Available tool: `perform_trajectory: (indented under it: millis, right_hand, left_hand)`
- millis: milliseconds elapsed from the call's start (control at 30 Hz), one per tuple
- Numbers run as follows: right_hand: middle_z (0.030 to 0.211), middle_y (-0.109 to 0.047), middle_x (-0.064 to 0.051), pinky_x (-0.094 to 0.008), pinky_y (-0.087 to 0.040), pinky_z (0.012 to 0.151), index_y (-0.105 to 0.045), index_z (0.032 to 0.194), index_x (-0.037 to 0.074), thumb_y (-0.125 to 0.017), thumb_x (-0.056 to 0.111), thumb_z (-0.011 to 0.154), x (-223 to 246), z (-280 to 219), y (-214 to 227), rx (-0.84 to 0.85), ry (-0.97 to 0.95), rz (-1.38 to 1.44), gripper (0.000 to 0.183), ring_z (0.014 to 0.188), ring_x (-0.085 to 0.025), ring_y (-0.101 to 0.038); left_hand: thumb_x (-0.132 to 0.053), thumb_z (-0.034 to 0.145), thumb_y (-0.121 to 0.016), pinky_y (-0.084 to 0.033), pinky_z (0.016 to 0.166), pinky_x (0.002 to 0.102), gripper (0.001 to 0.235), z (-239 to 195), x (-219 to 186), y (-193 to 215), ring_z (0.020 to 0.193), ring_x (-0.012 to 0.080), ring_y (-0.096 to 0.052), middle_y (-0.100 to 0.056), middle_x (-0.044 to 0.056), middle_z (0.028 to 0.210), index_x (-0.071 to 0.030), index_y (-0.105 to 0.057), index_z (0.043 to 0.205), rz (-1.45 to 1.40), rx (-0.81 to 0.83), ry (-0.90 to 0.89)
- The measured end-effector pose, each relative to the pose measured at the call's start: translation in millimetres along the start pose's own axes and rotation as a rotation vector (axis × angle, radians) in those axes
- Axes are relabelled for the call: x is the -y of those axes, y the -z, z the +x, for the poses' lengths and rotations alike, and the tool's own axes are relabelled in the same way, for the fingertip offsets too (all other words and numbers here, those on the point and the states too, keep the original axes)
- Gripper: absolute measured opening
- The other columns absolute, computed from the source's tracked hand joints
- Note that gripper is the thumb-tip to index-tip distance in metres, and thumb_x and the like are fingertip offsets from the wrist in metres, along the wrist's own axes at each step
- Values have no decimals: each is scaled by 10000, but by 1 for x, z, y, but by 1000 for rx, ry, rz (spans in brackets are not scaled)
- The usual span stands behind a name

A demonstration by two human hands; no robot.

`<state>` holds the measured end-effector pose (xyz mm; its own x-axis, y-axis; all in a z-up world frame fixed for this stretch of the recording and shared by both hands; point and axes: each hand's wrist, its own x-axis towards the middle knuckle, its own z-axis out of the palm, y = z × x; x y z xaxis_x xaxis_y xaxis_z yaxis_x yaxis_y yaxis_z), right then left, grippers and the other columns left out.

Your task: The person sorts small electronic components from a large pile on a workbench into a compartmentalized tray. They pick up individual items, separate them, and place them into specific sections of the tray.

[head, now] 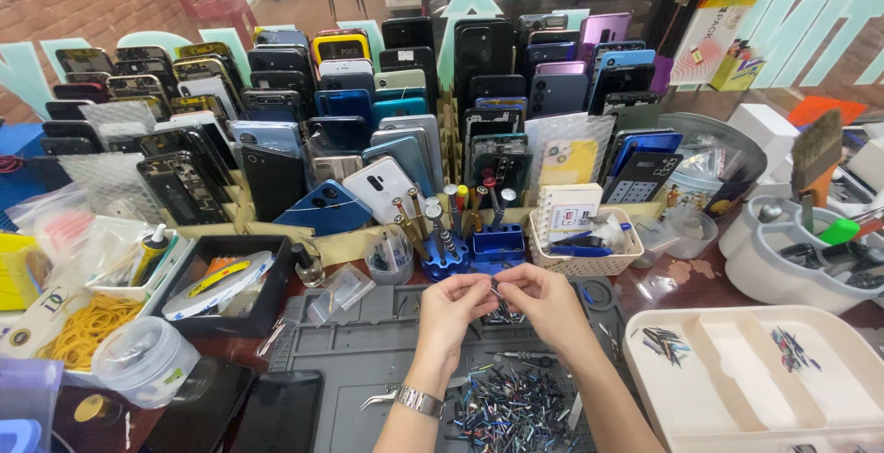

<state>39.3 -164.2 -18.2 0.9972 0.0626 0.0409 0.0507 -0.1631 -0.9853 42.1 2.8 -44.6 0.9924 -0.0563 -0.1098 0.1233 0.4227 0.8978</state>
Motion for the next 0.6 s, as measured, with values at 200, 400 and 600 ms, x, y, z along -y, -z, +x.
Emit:
perform_trajectory:
  millis: [200,400,600]
  right_hand:
    - [830,-773,-50,-260,-565,661,-742,994,0,-723,147,871,2,-1,-4,-43,-14,-91,193,715,-99,-691]
    - [824,-731,-38,-255,-560,671,-717,1010,-15,-701,153,901,0,0,-2,-56,-24,47,200,716,-99,-664]
    - [827,-733,-45,-263,-540,656,-721,993,-24,-714,143,897,4,-1,-3,-19,50,-21,193,713,-99,-651]
  left_hand:
    - [-49,909,-712,-617,731,266,216,-3,-5,-3,781,147,-731,-764,116,927,66,-746,1089,18,14,-17]
    - [-34,900,-705,-626,745,262,228,-5,-13,-2,783,150,-739,-772,113,947,64,-734,1103,8,3,-2]
    - [-46,901,-712,-620,735,263,235,-6,-13,-2,768,146,-733,-769,118,936,62,-735,1109,20,11,-3]
